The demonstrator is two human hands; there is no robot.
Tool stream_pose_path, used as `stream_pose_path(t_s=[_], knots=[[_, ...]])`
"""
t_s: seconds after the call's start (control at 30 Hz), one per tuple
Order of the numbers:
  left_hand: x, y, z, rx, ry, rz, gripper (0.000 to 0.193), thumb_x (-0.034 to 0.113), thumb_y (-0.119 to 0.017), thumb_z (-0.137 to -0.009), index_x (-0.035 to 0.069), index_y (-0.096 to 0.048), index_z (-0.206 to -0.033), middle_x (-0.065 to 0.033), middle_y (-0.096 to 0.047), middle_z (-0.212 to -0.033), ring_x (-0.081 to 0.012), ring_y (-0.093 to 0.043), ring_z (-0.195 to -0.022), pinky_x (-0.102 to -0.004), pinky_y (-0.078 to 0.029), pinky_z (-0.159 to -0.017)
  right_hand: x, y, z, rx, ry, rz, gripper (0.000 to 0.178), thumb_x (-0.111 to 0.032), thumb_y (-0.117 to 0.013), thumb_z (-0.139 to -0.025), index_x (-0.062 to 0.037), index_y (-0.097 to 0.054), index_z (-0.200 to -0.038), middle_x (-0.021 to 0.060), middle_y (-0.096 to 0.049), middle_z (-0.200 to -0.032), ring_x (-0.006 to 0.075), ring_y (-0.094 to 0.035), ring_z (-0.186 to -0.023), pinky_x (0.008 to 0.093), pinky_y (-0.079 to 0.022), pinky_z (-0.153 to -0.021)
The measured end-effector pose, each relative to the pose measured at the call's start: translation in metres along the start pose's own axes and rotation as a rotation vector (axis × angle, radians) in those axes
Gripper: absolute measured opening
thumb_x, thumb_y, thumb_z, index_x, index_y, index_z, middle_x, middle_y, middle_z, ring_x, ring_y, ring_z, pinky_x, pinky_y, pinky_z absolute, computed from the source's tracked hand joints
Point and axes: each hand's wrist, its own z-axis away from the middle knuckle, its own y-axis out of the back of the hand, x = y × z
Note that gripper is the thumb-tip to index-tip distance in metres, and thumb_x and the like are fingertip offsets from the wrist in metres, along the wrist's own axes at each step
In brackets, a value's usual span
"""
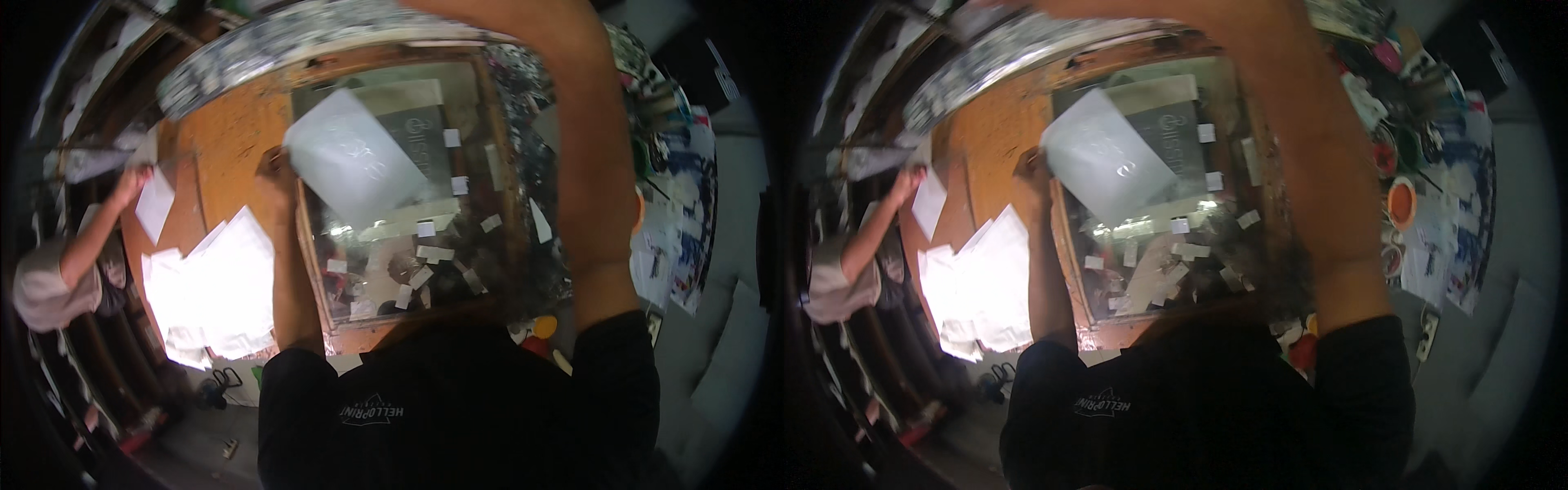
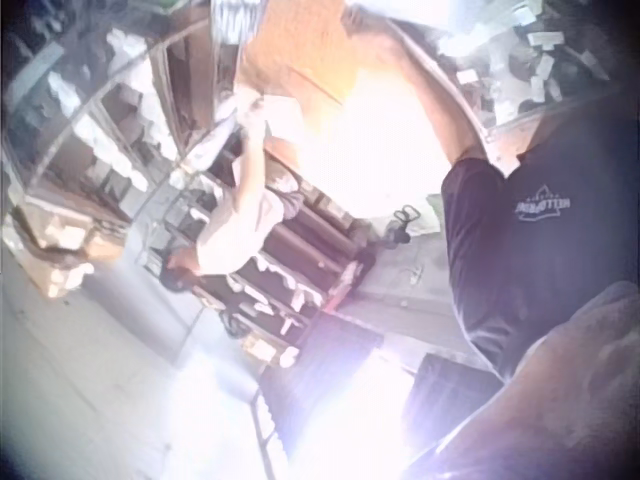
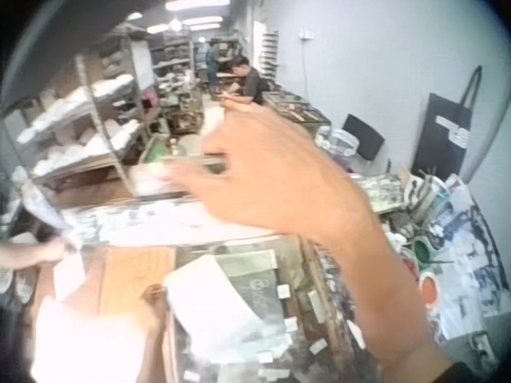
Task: The person performs screen printing by placing white paper under a screen, applying ink with a squeegee, and lifting the screen to reveal printed paper. The process is repeated multiple times with a coworker assisting by handling the printed sheets.
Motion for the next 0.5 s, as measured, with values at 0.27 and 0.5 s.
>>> stream_pose_path(t_s=[0.27, 0.5], knots=[[-0.090, 0.227, 0.131, 0.624, -0.027, -0.694, 0.057, 0.017, -0.061, -0.104, -0.007, -0.039, -0.151, -0.0301, -0.041, -0.157, -0.0486, -0.048, -0.139, -0.0550, -0.044, -0.113, -0.019, -0.009, 0.003, 0.118, -0.132, 0.068, 0.047, -0.039, -0.072, -0.096, 0.0026, -0.071, -0.076, 0.0108, -0.055, -0.056, 0.0164, -0.046, -0.054, 0.0379, -0.040, -0.055], [-0.015, 0.036, 0.234, -0.144, -0.291, -0.732, 0.059, 0.036, -0.056, -0.103, 0.012, -0.048, -0.156, -0.0232, -0.023, -0.170, -0.0488, -0.008, -0.158, -0.0792, -0.004, -0.117, -0.003, -0.026, 0.007, 0.244, 0.056, 0.139, 0.050, -0.047, -0.069, -0.097, 0.0013, -0.076, -0.086, 0.0182, -0.067, -0.066, 0.0257, -0.062, -0.061, 0.0426, -0.048, -0.061]])
